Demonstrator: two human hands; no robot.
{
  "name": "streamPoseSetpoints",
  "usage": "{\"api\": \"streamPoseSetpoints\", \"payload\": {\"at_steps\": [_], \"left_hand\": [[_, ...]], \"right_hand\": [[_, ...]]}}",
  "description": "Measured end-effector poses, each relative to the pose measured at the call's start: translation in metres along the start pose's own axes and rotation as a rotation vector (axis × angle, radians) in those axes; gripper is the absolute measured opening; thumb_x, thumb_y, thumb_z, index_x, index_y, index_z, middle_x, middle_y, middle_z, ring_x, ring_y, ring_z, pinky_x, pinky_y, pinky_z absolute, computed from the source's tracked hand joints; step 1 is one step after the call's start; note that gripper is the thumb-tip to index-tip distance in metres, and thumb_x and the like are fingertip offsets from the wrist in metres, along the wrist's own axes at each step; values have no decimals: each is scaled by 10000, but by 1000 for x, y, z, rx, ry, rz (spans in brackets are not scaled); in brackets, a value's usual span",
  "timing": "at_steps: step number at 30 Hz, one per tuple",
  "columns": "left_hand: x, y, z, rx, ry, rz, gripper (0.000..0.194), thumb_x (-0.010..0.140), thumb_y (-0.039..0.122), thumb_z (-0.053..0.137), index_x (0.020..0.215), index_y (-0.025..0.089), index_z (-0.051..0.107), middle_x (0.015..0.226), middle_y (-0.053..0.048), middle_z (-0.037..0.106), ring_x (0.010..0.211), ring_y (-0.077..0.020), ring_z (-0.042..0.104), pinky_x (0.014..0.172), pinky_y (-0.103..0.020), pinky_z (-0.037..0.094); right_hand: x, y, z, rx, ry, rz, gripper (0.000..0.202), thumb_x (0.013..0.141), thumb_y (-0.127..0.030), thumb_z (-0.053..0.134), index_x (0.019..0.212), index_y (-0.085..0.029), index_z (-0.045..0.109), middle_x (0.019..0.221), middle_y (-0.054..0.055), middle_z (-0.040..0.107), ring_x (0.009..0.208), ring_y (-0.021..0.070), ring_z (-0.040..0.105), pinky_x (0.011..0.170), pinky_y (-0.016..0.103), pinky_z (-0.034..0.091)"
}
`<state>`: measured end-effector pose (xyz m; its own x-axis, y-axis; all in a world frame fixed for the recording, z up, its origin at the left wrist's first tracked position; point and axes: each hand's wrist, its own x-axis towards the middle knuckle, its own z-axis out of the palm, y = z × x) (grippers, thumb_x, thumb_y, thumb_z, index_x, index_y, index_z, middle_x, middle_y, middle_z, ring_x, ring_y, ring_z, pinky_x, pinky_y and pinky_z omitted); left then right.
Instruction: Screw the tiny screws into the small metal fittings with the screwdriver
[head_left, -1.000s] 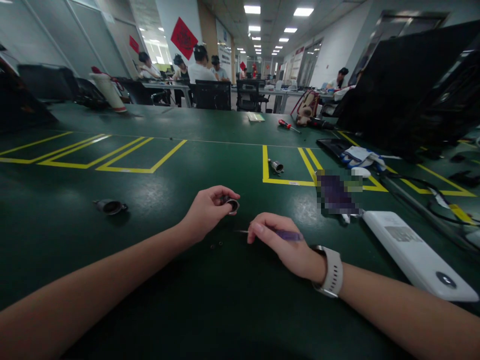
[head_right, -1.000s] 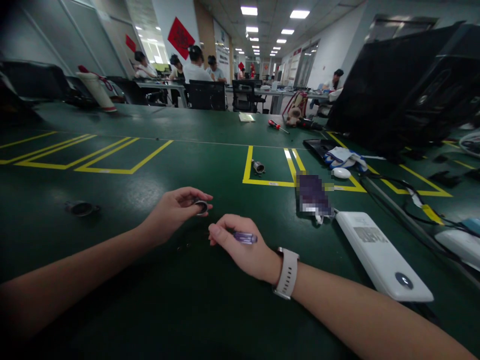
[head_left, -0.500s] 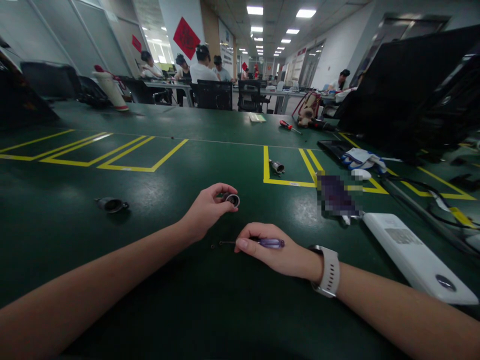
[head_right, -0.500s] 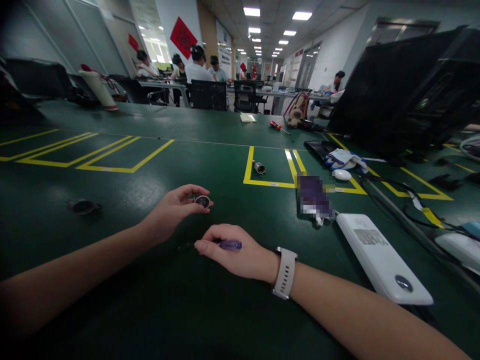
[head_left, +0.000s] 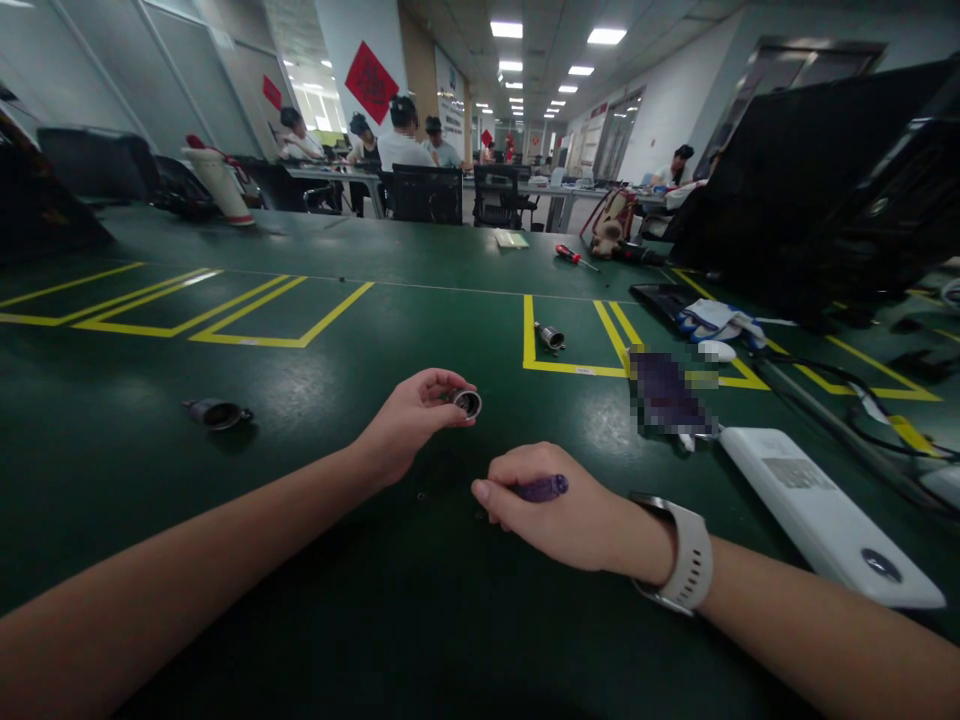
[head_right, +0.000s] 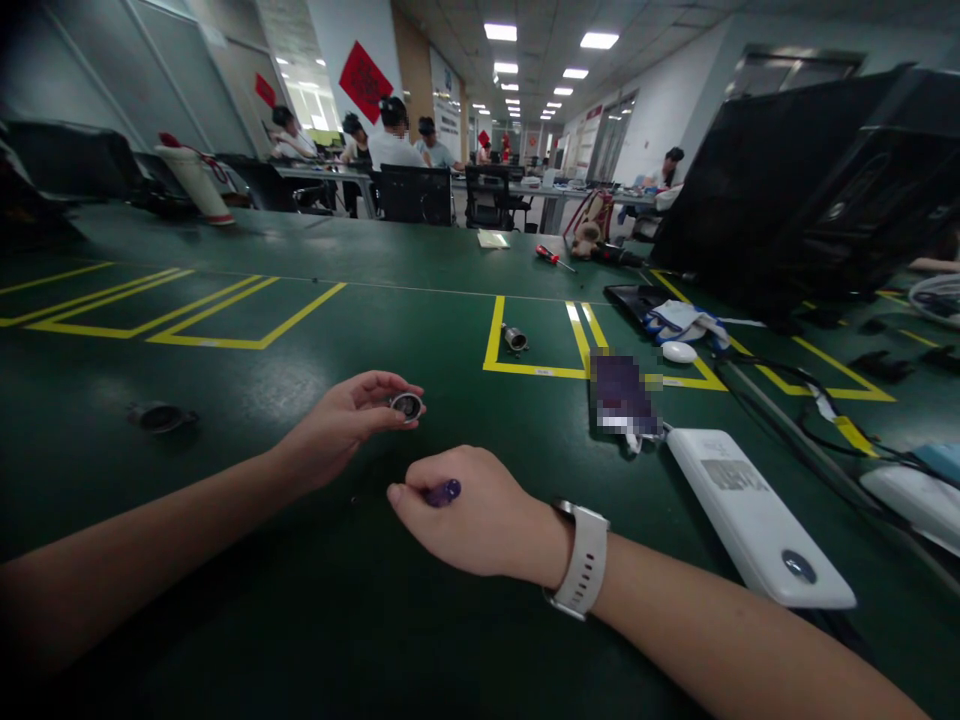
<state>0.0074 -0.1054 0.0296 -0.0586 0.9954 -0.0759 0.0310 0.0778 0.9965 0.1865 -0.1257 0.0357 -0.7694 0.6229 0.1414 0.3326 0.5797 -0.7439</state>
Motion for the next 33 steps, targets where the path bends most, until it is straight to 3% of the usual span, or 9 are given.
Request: {"api": "streamPoseSetpoints", "payload": {"at_steps": [7,14,33], "left_hand": [[-2,5,0,-78,-22,2,274,599,169,714,859,135,633,961,-69,679,863,-195,640,795,-345,519],[-3,5,1,-15,-21,-6,295,618,174,691,911,139,682,884,-60,703,827,-187,646,795,-332,519],[-13,1,5,132,-92,64,231,666,179,649,891,140,684,807,-42,711,727,-164,663,732,-308,538]], "right_hand": [[-3,16,16,6,188,-171,305,919,-268,430,656,-170,548,636,-3,548,626,112,516,628,258,407],[-7,18,11,-19,511,-234,198,924,-224,410,804,-178,561,781,36,596,752,146,554,703,300,440],[-5,19,14,-107,441,-221,161,923,-224,425,831,-177,548,831,47,606,791,161,543,745,328,427]]}}
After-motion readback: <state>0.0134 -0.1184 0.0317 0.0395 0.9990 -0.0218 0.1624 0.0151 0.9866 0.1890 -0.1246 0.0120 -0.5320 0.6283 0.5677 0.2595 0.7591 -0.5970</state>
